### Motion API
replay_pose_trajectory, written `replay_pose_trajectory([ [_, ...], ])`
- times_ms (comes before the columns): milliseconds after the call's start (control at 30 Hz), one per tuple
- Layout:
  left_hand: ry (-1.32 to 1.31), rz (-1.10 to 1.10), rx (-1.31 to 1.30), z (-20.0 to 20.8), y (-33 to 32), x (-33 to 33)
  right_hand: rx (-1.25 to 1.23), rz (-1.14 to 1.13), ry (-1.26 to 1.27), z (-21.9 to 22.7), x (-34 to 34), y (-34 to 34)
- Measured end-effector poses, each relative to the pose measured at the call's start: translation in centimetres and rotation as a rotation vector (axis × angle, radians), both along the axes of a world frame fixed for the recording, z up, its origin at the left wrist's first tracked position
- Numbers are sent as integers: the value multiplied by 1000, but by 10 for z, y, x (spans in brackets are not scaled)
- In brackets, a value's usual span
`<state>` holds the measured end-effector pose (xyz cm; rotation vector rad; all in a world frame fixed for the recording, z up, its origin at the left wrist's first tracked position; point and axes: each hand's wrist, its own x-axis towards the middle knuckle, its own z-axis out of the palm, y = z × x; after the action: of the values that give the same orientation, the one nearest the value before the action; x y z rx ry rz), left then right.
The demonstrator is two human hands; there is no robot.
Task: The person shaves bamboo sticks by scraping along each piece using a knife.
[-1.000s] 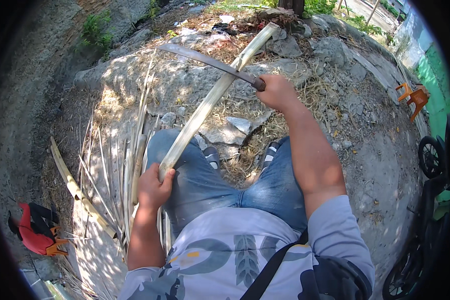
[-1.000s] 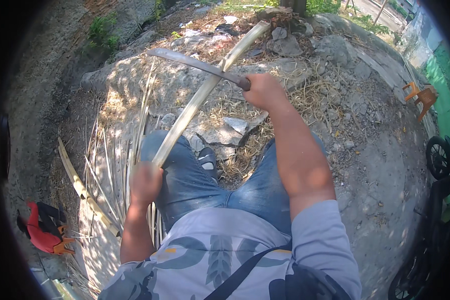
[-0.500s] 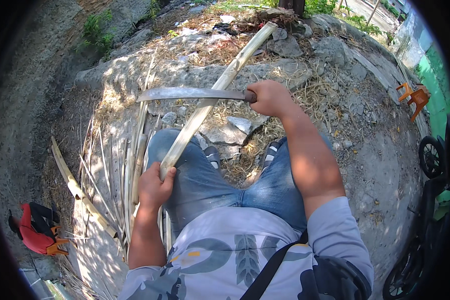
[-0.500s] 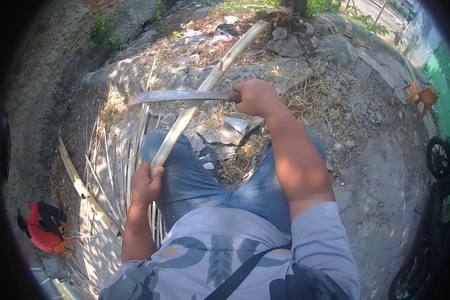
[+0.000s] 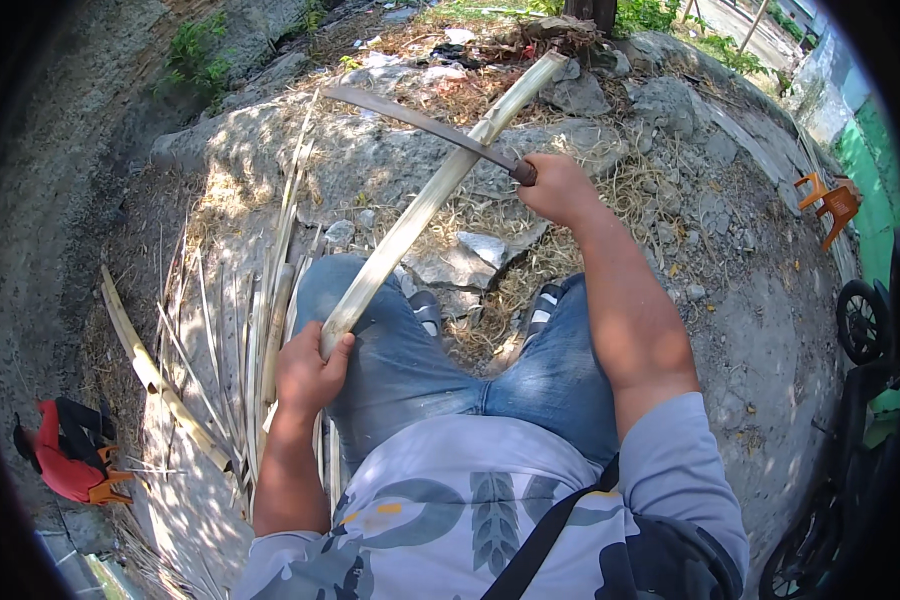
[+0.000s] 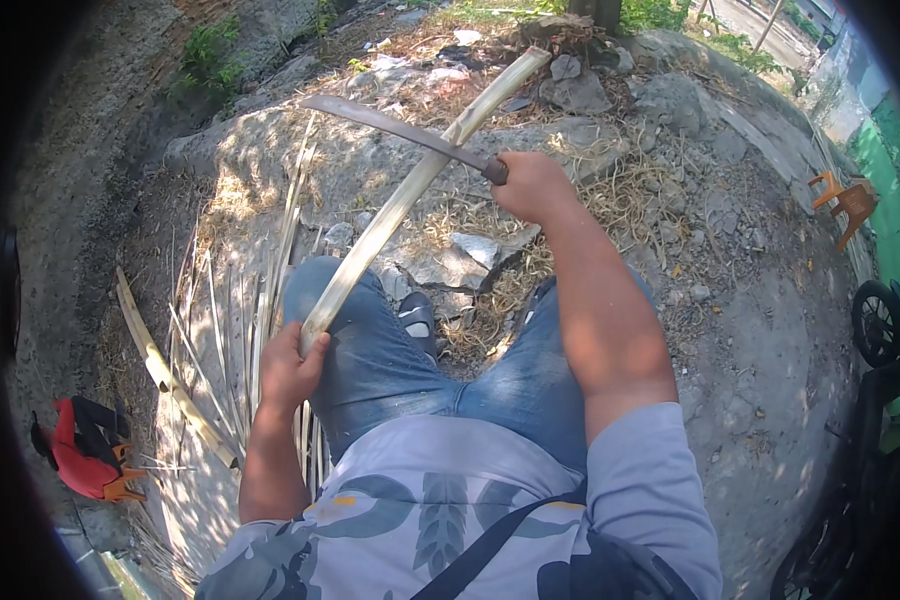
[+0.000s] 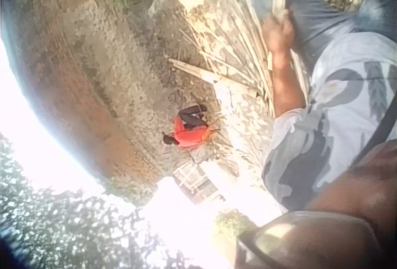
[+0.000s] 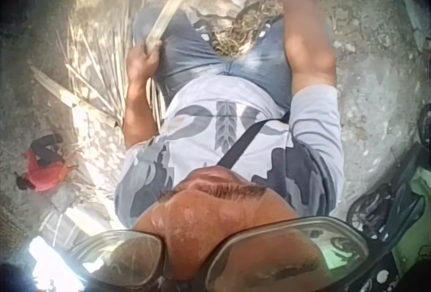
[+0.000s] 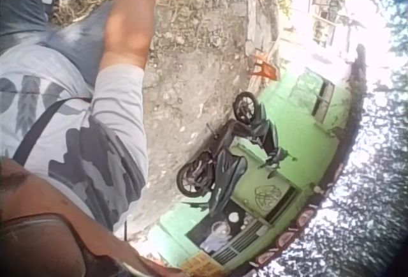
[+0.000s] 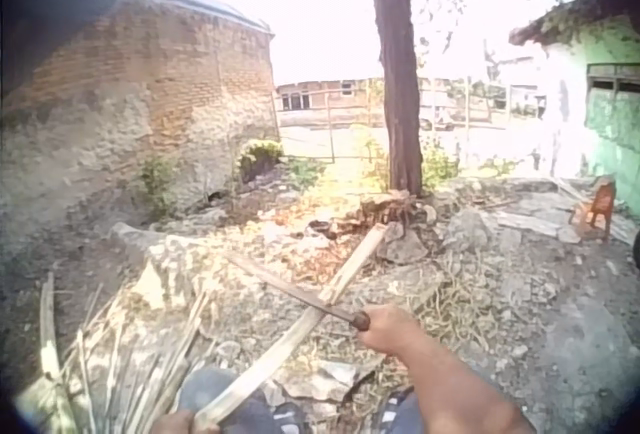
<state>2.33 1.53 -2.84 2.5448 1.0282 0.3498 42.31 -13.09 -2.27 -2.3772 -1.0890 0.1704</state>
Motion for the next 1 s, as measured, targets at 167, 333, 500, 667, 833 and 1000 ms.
replay_pose_trajectory([
  [167,4,41,-48,0,-1,5,-82,297,-199,5,-26,14],
  [333,-16,28,-3,-1,-4,0,-23,274,-421,10,-13,7],
  [500,-100,48,14,-4,-9,13,146,-215,-193,-6,3,6],
  [667,-43,10,-37,0,-5,3,63,-40,-81,9,15,-15],
  [833,-66,-3,-42,-7,-3,6,87,57,119,7,7,-13],
  [1000,-138,31,-6,-11,-1,2,-70,289,-197,12,-25,4],
])
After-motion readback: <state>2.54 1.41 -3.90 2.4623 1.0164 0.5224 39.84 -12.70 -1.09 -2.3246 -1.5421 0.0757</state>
